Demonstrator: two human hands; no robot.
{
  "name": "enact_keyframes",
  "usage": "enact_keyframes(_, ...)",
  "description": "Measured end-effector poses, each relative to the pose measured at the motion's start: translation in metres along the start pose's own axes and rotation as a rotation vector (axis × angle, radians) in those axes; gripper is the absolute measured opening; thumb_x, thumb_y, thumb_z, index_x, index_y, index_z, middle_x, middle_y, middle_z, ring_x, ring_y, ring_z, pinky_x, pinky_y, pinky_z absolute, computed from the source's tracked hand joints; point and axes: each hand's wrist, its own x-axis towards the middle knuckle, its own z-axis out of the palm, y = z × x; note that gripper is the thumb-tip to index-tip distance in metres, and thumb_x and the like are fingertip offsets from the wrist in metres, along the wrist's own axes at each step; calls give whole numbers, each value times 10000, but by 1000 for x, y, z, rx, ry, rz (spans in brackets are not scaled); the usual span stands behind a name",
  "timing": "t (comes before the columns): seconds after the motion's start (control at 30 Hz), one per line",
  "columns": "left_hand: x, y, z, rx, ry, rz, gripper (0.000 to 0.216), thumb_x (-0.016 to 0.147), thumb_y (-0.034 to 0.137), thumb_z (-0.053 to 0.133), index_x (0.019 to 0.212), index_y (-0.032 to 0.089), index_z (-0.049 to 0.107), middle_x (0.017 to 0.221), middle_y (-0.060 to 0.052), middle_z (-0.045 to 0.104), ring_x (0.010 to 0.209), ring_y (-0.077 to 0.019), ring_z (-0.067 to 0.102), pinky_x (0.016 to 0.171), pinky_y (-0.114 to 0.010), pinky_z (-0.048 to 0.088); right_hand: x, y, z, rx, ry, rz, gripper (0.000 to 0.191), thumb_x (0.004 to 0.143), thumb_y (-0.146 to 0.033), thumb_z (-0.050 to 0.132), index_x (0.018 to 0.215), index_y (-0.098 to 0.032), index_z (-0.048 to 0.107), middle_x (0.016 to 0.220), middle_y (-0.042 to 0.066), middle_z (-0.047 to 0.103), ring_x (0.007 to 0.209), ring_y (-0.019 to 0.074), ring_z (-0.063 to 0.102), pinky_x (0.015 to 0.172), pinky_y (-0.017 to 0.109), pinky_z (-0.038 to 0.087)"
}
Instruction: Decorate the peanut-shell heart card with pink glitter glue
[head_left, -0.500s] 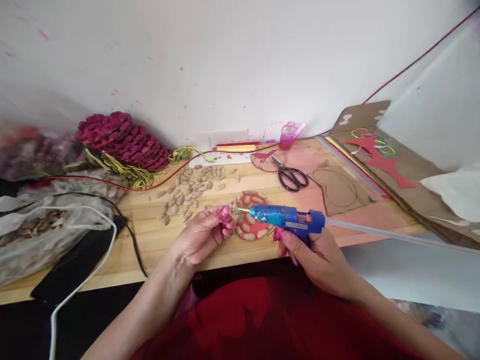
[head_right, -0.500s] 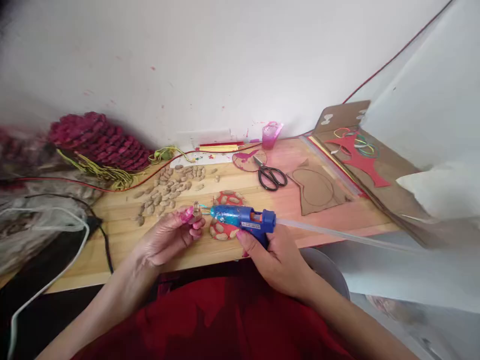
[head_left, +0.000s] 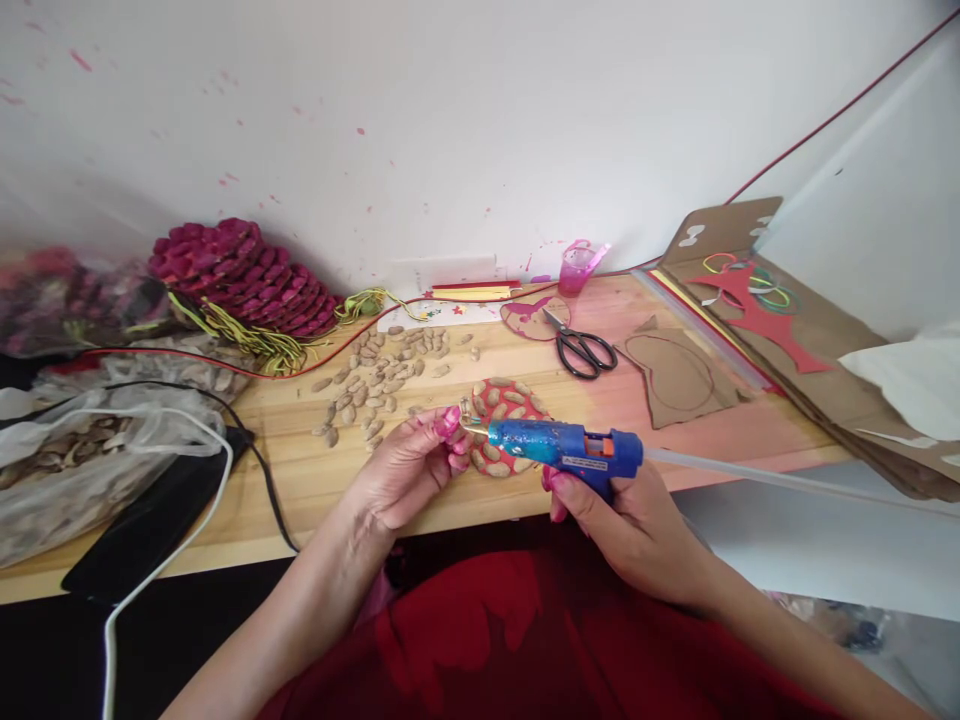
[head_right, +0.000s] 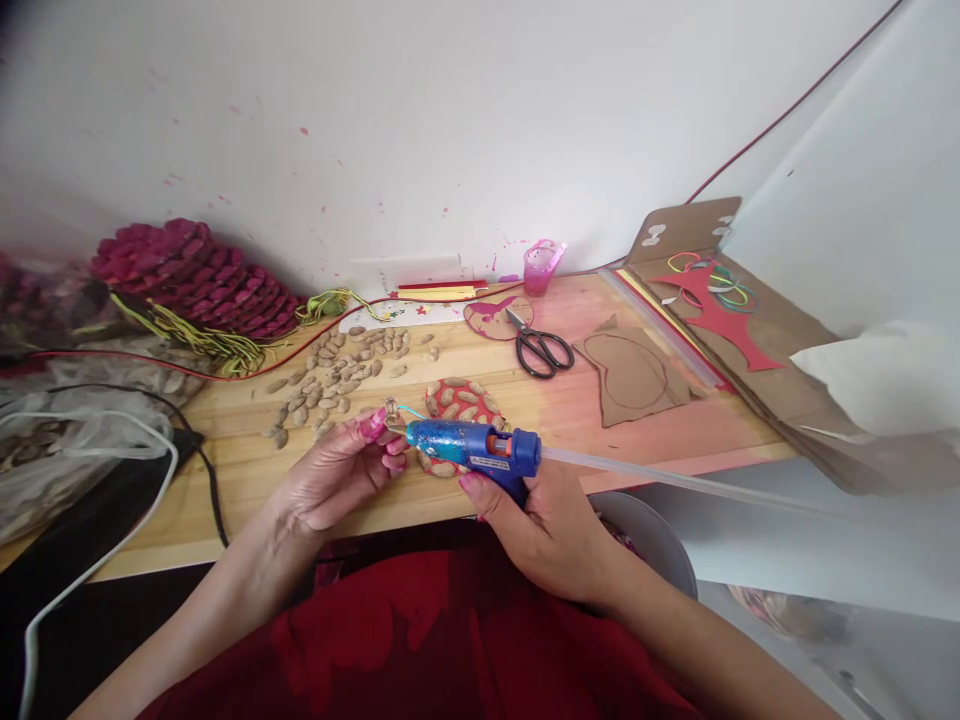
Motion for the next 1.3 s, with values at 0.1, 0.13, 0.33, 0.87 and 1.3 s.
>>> enact_keyframes(0.1, 0, 0, -1, 0, -7, 0, 457, 604, 334, 1052, 634, 129, 645, 618, -3, 604, 562, -69, 528, 538, -169, 479, -1, 0, -1, 5, -3, 18, 337, 1053, -342, 550, 766, -207, 663, 613, -47, 575, 544, 86, 503, 552, 236, 418)
enact_keyframes(0.13, 0, -1, -1, 0, -9, 3, 451, 609, 331, 1050, 638, 127, 648, 617, -3, 601, 565, -70, 531, 539, -168, 479, -1, 0, -1, 2, -1, 18, 341, 1053, -342, 549, 761, -207, 662, 614, -46, 576, 545, 86, 504, 551, 235, 417)
enact_keyframes(0.33, 1, -2, -3, 12, -12, 10, 421, 629, 332, 1041, 670, 124, 677, 627, -2, 606, 579, -72, 544, 538, -158, 473, 0, 1, 0, -28, 17, -11, 341, 1048, -333, 548, 751, -206, 660, 669, -21, 646, 607, 100, 568, 569, 231, 438)
enact_keyframes(0.87, 1, -1, -3, -12, -27, 26, 402, 623, 308, 1043, 642, 126, 685, 616, 10, 586, 581, -73, 545, 529, -157, 487, 1, 0, -3, -66, 36, -30, 363, 1043, -340, 554, 711, -231, 654, 674, -17, 630, 607, 121, 539, 611, 273, 459)
enact_keyframes(1.3, 1, 0, 2, 3, -42, 23, 408, 631, 314, 1040, 650, 121, 681, 624, 6, 571, 598, -75, 533, 539, -156, 480, -1, -1, -4, -60, 37, -6, 366, 1045, -374, 552, 715, -251, 652, 691, 0, 650, 641, 151, 567, 604, 303, 445)
